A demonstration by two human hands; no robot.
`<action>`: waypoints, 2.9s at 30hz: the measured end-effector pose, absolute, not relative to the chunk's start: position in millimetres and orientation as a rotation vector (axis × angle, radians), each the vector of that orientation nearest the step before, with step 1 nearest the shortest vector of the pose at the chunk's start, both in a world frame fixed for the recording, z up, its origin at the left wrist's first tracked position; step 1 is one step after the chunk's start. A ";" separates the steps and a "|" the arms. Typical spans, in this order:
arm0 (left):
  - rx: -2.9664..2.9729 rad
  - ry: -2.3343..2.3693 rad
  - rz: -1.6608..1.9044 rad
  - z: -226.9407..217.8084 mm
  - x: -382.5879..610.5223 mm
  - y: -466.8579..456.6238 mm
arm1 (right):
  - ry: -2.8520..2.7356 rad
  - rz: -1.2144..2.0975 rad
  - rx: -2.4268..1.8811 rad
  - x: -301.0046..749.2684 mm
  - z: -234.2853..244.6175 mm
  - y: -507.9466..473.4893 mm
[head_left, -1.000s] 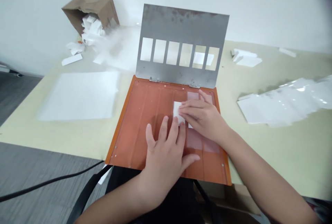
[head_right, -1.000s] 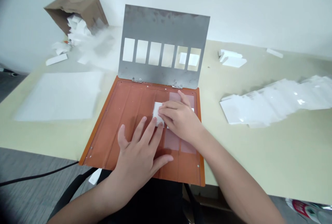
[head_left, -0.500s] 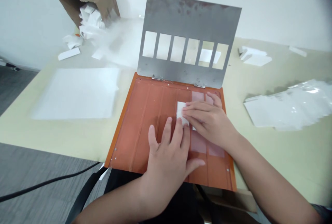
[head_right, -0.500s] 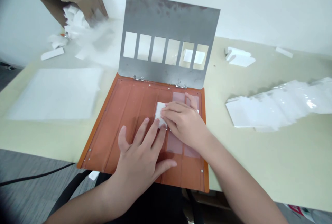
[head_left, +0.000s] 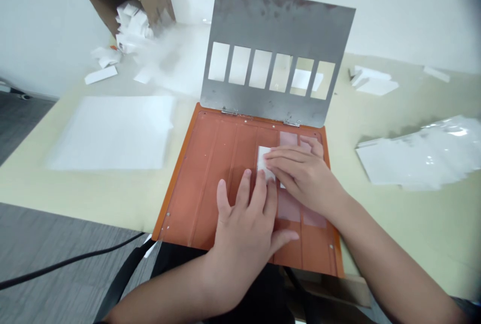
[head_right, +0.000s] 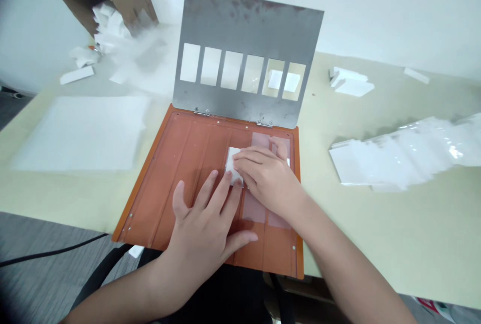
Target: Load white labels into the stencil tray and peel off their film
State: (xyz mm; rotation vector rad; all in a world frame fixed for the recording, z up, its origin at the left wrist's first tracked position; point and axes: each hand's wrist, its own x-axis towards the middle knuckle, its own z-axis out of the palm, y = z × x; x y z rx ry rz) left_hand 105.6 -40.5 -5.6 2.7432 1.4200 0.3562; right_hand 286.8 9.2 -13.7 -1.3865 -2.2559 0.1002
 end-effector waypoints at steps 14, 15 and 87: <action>2.763 1.408 0.335 -5.7 105.5 -42.3 | -2.332 0.080 -1.356 288.5 -12.7 9.8; 2.762 1.411 0.339 -5.8 105.4 -42.4 | -2.336 0.075 -1.355 288.6 -12.5 10.0; 2.711 1.464 0.213 -4.1 105.6 -44.3 | -2.169 0.226 -1.535 301.4 -11.0 14.4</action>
